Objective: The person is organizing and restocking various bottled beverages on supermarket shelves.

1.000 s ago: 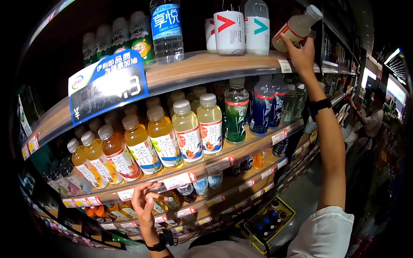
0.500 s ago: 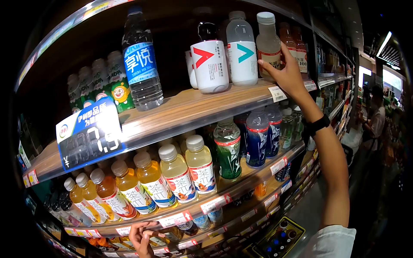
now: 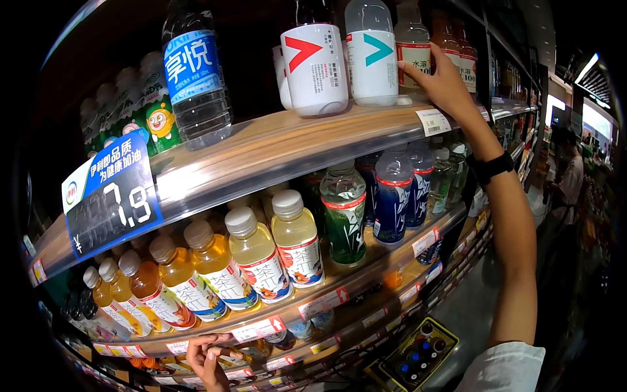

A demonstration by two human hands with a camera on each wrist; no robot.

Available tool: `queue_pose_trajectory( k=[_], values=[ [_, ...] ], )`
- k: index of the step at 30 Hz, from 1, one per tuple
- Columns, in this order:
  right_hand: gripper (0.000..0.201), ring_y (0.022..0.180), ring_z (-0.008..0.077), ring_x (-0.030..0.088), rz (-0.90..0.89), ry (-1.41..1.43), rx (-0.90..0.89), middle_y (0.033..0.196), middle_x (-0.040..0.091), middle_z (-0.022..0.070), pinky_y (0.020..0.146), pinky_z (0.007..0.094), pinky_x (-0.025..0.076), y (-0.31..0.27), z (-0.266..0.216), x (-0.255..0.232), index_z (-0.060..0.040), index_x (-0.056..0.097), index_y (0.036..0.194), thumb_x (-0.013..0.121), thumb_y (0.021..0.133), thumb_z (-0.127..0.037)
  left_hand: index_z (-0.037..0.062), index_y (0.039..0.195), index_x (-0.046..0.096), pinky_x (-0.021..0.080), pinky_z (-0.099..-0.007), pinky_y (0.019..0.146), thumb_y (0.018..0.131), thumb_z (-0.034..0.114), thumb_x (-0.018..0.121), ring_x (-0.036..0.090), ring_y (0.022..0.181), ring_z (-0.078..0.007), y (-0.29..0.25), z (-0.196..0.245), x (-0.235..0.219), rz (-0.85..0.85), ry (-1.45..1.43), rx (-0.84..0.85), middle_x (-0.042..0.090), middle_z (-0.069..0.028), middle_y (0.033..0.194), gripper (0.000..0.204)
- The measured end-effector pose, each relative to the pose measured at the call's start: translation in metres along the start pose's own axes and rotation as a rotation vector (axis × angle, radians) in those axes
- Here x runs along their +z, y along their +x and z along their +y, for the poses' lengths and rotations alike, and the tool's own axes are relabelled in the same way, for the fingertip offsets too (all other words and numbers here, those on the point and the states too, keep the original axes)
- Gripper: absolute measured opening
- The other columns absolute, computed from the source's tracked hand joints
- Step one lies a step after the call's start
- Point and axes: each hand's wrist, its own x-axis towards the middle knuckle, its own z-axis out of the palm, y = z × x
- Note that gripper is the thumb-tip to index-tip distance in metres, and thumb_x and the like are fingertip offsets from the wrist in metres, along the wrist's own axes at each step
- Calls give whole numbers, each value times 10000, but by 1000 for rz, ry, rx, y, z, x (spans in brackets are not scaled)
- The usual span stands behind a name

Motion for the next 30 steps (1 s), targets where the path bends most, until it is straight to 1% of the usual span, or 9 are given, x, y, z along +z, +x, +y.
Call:
queue_pose_trajectory(
  k=[2,3,6,8,9,14,18,23,30],
  values=[
    [622,1070,215,675,-1,-38,13,1194,697,158,940,337,521,-1,-4,0,6,567,1332,753,920,-421,-13,1337,506,471,-252,748,892,117,750,619,764,-133,4,-16,-7,-37,49,36,665,-90,1031,524],
    [622,1070,215,675,-2,-36,15,1194,697,158,940,337,521,-2,-3,1,6,567,1332,753,920,-421,-13,1337,506,471,-252,748,892,117,750,619,764,-133,5,-22,-11,-37,52,34,665,-90,1031,524],
    [633,1079,215,672,15,29,32,1193,697,158,951,334,514,-4,-4,3,9,558,1351,743,928,-424,-15,1345,506,470,-245,740,903,108,738,634,837,-151,7,-25,-14,-3,184,67,667,-107,1061,515],
    [654,1092,216,666,48,76,63,1207,692,160,963,332,507,-8,-8,5,14,541,1379,729,937,-429,6,1338,540,495,-271,801,938,125,697,621,1008,-182,3,-12,-9,-38,130,80,611,-121,1235,446],
    [654,1092,216,666,48,76,68,1207,692,160,963,332,507,-9,-10,5,14,541,1379,729,937,-429,6,1338,540,495,-271,801,938,125,697,621,1008,-182,3,0,-3,-40,134,79,611,-121,1235,446],
    [654,1106,221,659,4,83,79,1242,679,167,970,333,503,-11,-13,2,14,531,1400,703,954,-433,-49,1121,548,609,-400,578,935,229,649,708,636,-289,14,69,34,-243,-197,151,684,-272,1044,350],
    [678,1104,219,660,28,108,57,1241,676,183,956,325,509,-11,-4,6,25,474,1422,698,964,-421,-51,1125,548,610,-397,582,940,232,645,706,625,-290,11,77,41,-227,-191,163,688,-267,1030,352],
    [725,1096,209,658,76,218,24,1225,671,217,929,308,518,-10,2,10,37,364,1422,705,966,-411,-42,1114,553,618,-370,569,956,233,619,708,714,-254,7,84,47,-160,-160,173,678,-240,1028,324],
    [714,1074,236,677,132,113,-36,1182,687,219,925,329,520,-14,-5,8,55,377,1390,698,965,-421,-35,1097,558,611,-339,548,967,230,612,699,748,-198,6,86,54,-108,-146,218,675,-220,1014,300]
  ],
)
